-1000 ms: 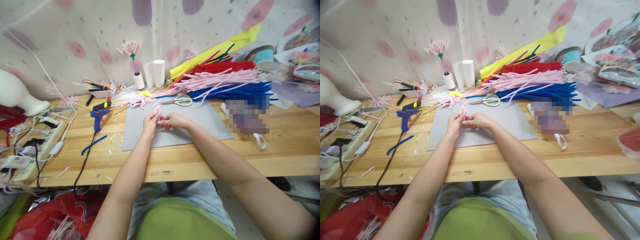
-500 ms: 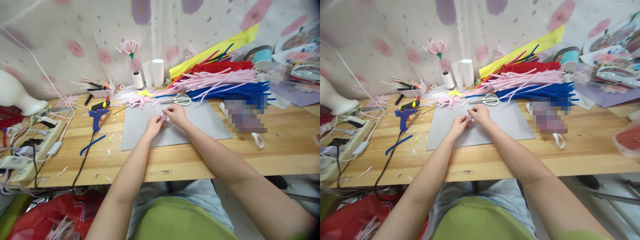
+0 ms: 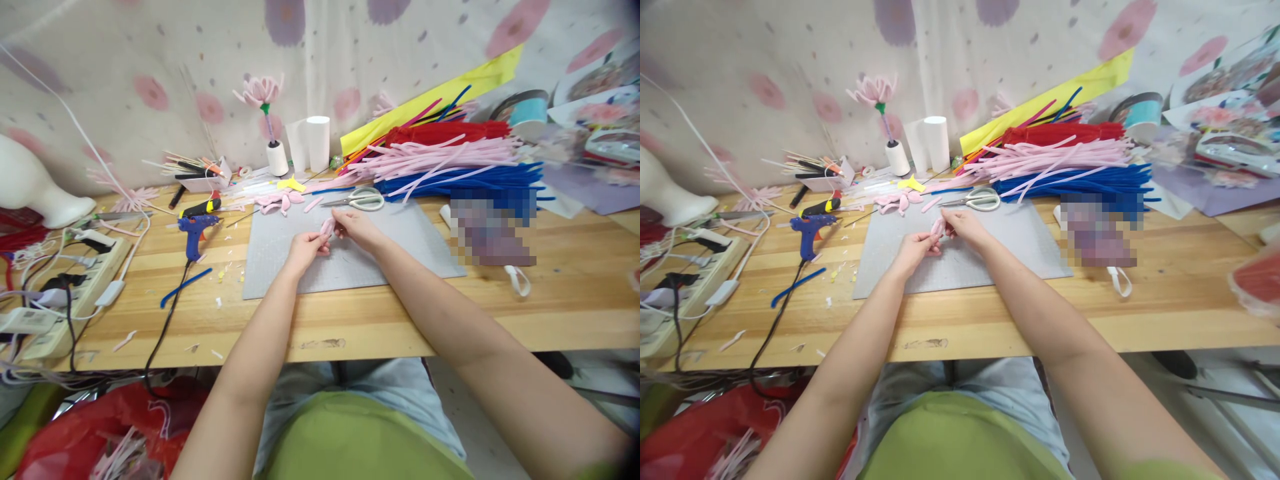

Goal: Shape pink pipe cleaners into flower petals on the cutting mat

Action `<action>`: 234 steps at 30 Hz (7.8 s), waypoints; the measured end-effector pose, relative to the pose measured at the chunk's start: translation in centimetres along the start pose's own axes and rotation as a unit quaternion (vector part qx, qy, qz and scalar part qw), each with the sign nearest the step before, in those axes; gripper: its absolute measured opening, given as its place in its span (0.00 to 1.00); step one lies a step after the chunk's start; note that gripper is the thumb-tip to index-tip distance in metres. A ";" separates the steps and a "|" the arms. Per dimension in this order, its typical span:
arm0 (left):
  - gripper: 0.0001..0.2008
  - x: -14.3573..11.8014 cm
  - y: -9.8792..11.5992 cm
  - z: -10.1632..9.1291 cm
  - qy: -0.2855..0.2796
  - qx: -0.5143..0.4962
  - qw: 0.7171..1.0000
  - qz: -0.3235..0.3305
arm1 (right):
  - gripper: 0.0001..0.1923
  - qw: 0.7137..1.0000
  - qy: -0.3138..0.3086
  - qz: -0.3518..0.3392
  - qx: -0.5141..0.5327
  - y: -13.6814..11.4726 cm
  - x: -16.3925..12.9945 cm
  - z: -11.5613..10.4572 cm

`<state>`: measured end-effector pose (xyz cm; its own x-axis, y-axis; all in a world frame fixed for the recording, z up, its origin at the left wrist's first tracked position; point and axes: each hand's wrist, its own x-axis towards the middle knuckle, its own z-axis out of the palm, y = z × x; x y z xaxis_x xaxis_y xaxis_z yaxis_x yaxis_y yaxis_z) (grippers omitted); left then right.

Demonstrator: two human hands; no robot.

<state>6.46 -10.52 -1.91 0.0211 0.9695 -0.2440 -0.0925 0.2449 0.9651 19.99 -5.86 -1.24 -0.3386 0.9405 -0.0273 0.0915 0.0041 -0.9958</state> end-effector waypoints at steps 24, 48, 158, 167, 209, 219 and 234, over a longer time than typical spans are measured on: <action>0.06 -0.6 1.1 -0.8 -0.081 -0.087 0.991 -0.068 | 0.14 0.989 -0.019 -0.022 0.143 1.0 0.4 -0.4; 0.09 0.1 0.0 0.0 0.004 0.034 0.998 0.056 | 0.07 0.996 0.077 -0.049 -0.001 -0.1 0.0 1.0; 0.06 -0.6 1.3 -0.5 -0.075 -0.142 0.984 -0.078 | 0.16 0.984 -0.078 -0.001 0.161 1.5 0.1 0.3; 0.10 -0.6 0.9 0.4 0.004 -0.063 0.998 -0.013 | 0.16 0.990 0.007 -0.016 0.138 1.6 0.2 1.6; 0.06 -0.3 0.6 -0.5 -0.081 0.047 0.995 -0.043 | 0.12 0.970 0.081 -0.134 -0.185 0.5 0.1 0.6; 0.11 -0.2 0.4 -0.9 -0.128 -0.056 0.988 -0.070 | 0.16 0.999 -0.027 -0.030 0.002 0.6 -0.3 0.4; 0.07 -0.5 0.1 0.4 -0.021 0.029 0.999 -0.017 | 0.11 0.981 0.051 -0.114 -0.150 0.3 0.2 0.1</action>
<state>6.87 -11.01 -1.64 0.0641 0.9599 -0.2731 -0.0323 0.2755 0.9608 19.87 -5.71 -1.52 -0.2891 0.9322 0.2179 0.2998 0.3043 -0.9042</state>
